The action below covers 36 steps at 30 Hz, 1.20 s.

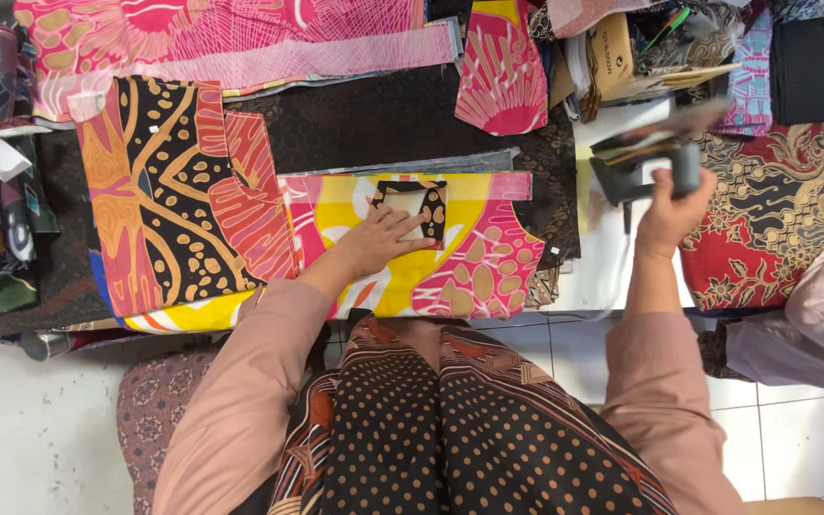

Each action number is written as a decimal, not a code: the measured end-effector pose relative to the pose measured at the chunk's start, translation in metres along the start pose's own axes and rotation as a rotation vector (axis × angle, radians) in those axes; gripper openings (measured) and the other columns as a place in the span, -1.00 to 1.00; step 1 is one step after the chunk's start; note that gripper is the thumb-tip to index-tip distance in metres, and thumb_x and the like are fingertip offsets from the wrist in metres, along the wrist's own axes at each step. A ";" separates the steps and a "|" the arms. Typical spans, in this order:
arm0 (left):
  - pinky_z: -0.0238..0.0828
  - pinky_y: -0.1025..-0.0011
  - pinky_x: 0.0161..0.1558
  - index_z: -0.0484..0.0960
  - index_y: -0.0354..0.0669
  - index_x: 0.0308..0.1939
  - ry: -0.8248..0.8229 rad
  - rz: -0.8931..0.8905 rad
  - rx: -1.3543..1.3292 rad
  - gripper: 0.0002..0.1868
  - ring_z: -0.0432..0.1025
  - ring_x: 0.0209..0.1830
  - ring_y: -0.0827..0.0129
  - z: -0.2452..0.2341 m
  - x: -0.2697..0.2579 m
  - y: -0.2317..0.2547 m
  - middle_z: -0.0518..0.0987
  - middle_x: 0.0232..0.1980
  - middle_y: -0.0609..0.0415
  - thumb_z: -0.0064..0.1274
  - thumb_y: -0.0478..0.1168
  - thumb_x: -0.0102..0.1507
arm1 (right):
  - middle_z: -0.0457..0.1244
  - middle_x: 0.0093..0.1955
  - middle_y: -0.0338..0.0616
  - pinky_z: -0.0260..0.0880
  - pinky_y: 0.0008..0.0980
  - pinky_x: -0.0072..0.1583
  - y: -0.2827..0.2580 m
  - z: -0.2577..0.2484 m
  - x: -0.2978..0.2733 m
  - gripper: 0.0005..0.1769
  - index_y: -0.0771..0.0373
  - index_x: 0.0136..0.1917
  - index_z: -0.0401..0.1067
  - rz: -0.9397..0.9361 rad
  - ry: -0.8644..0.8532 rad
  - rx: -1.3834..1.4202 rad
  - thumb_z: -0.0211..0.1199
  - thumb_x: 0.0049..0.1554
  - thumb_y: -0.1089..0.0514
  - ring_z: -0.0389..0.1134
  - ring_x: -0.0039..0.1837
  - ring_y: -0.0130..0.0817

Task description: The person irons patterned fabric pieces on a low table, folding and unfolding sections to smooth them. They use a handheld iron and a small cardboard template to press specific areas, then stack the finished pieces.

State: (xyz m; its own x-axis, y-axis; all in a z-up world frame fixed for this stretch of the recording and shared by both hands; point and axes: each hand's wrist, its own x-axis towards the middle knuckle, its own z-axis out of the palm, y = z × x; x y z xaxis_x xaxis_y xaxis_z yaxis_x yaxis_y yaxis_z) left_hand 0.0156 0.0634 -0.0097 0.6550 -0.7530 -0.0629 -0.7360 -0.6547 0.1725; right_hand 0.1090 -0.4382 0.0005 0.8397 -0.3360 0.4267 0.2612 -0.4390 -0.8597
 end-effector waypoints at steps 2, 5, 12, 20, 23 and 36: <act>-0.06 0.06 0.48 0.20 0.50 0.55 -0.012 0.002 -0.009 -0.14 0.16 0.50 0.15 -0.001 0.000 0.000 0.07 0.65 0.10 -0.14 -0.41 0.23 | 0.36 -0.01 -0.01 0.43 -0.33 0.15 -0.040 0.010 0.001 -0.58 0.26 0.21 0.34 -0.102 -0.144 -0.342 0.53 0.33 0.07 0.43 0.01 -0.17; -0.13 0.04 0.52 0.21 0.55 0.52 0.072 0.000 0.008 -0.13 0.03 0.59 0.12 -0.001 -0.002 0.001 0.01 0.66 0.08 -0.12 -0.42 0.21 | 0.42 -0.15 -0.08 0.45 -0.07 -0.09 -0.113 0.044 -0.041 -0.50 0.00 0.06 0.56 -0.225 -0.669 -0.813 0.46 0.03 -0.34 0.47 -0.13 -0.02; -0.31 -0.04 0.60 0.16 0.53 0.54 0.065 -0.085 0.071 -0.14 -0.22 0.71 0.11 0.002 -0.007 -0.003 -0.10 0.71 0.08 -0.09 -0.36 0.22 | 0.38 -0.25 0.03 0.47 -0.16 -0.20 -0.193 0.118 -0.131 -0.44 0.23 -0.11 0.44 -0.515 -1.036 -0.768 0.37 0.00 -0.32 0.46 -0.23 -0.08; -0.38 -0.20 0.51 0.15 0.16 0.58 0.350 -0.644 -0.269 -0.29 -0.24 0.65 -0.22 0.014 -0.022 -0.004 -0.10 0.66 -0.22 -0.02 -0.11 0.34 | 0.37 -0.32 -0.03 0.43 -0.13 -0.25 -0.204 0.187 -0.155 -0.51 0.27 -0.09 0.40 -0.411 -1.162 -0.672 0.37 0.07 -0.20 0.45 -0.27 -0.06; -0.31 -0.15 0.57 0.16 -0.01 0.59 0.545 -0.795 -0.323 -0.35 -0.16 0.67 -0.20 0.021 -0.032 -0.006 -0.02 0.67 -0.21 -0.10 -0.11 0.41 | 0.37 -0.34 -0.03 0.44 -0.14 -0.24 -0.214 0.215 -0.163 -0.55 0.24 -0.11 0.40 -0.434 -1.148 -0.651 0.38 0.06 -0.18 0.45 -0.28 -0.07; -0.49 -0.21 0.50 0.36 -0.10 0.46 0.485 -0.873 -0.318 -0.30 -0.20 0.63 -0.22 0.043 -0.030 0.030 0.04 0.61 -0.30 0.11 0.00 0.26 | 0.41 -0.23 -0.01 0.48 -0.08 -0.17 -0.207 0.155 -0.121 -0.46 0.26 -0.03 0.43 -0.285 -1.252 -0.847 0.33 0.07 -0.28 0.48 -0.18 -0.04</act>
State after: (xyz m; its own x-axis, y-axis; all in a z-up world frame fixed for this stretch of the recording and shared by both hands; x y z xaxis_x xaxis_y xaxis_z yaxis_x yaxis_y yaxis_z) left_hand -0.0337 0.0638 -0.0453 0.9871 0.1262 0.0984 0.0586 -0.8572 0.5117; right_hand 0.0272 -0.1776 0.0838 0.7729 0.5416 -0.3305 0.5031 -0.8405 -0.2010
